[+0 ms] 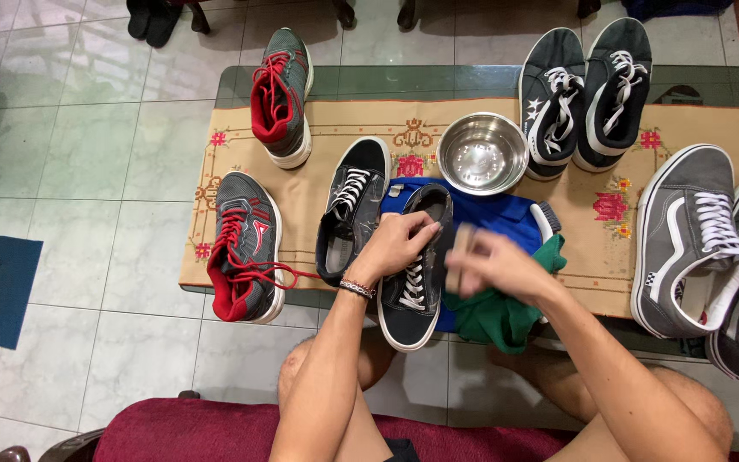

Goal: The person scrubs the sole of a black sneaker with a small rectangular block, then flips the shoe to scrub the upper fabric. The person continues to scrub the shoe's sole and upper parts repeatedly.

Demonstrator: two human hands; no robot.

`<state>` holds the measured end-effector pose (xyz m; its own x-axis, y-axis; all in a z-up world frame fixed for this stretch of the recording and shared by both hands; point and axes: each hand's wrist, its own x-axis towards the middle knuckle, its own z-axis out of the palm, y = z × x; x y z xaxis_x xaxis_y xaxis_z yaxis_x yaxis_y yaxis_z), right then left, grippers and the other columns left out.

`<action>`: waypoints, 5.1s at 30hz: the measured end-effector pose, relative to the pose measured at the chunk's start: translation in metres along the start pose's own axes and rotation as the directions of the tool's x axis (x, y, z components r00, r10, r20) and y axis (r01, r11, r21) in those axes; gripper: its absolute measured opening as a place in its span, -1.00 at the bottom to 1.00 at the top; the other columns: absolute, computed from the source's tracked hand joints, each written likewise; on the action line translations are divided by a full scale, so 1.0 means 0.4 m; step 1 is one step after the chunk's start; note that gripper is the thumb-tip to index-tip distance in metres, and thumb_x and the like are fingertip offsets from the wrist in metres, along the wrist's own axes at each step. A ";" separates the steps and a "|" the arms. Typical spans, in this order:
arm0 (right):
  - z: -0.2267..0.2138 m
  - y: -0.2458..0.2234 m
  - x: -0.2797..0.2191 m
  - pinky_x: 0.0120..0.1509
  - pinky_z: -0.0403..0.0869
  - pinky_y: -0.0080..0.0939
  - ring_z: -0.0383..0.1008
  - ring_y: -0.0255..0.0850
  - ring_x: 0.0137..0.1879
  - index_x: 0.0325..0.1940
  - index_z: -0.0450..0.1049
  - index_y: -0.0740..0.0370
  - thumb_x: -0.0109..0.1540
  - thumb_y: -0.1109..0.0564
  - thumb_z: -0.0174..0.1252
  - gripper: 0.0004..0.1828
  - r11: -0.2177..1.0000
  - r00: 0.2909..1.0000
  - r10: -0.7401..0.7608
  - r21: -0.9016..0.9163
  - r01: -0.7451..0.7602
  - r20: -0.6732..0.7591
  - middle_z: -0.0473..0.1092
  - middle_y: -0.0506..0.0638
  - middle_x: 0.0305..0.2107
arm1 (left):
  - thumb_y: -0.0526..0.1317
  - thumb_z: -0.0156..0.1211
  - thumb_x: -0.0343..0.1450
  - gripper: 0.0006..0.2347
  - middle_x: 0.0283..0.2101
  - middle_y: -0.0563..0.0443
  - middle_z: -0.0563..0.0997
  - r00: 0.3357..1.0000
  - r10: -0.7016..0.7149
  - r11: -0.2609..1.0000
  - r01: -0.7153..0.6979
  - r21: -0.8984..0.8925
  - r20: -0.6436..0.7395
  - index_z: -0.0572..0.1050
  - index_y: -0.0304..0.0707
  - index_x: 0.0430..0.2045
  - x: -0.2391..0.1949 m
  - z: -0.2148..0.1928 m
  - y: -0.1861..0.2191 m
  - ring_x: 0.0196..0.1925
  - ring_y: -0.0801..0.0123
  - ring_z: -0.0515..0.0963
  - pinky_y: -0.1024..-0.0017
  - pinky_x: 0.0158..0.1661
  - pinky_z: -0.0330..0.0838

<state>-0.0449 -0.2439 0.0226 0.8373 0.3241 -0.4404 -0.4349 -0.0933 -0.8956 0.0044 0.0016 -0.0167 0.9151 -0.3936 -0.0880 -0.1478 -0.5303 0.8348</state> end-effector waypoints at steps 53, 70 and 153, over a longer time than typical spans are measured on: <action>-0.016 0.016 0.027 -0.39 0.72 -0.01 0.68 -0.04 -0.52 -0.13 0.54 0.36 0.33 -0.08 0.51 -0.56 0.993 0.993 0.115 -0.021 -0.116 -0.036 0.56 0.23 -0.61 | -0.08 0.22 0.60 -0.83 -0.59 -0.04 0.63 0.999 -0.026 0.995 0.029 -0.093 0.039 0.71 -0.06 -0.22 -0.001 0.012 -0.006 -0.35 0.07 0.67 0.22 -0.07 0.51; -0.003 -0.017 0.014 -0.38 0.73 0.01 0.74 -0.03 -0.50 -0.11 0.57 0.34 0.31 -0.20 0.51 -0.48 0.979 0.985 0.104 -0.159 -0.125 -0.136 0.60 0.29 -0.64 | -0.07 0.20 0.59 -0.82 -0.54 -0.10 0.67 0.998 -0.032 0.998 0.035 -0.043 0.050 0.71 -0.06 -0.18 -0.012 0.001 0.031 -0.30 -0.03 0.70 0.14 0.00 0.51; 0.079 0.160 -0.195 -0.22 0.63 -0.09 0.66 -0.12 -0.20 0.01 0.40 -0.13 0.34 -0.34 0.28 -0.61 0.062 0.844 -0.527 -0.986 0.157 0.101 0.40 -0.15 -0.30 | 0.20 0.19 0.61 -0.49 -0.24 -0.58 0.76 0.984 0.114 0.990 -0.101 0.100 -0.134 0.58 -0.40 0.00 -0.038 -0.028 0.113 -0.05 -0.55 0.76 -0.31 0.08 0.54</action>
<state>-0.1485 -0.2452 0.0016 0.9022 0.4180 0.1064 0.4311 -0.8827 -0.1871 -0.0120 -0.0082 0.0285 0.9343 -0.3472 0.0809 -0.2760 -0.5606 0.7807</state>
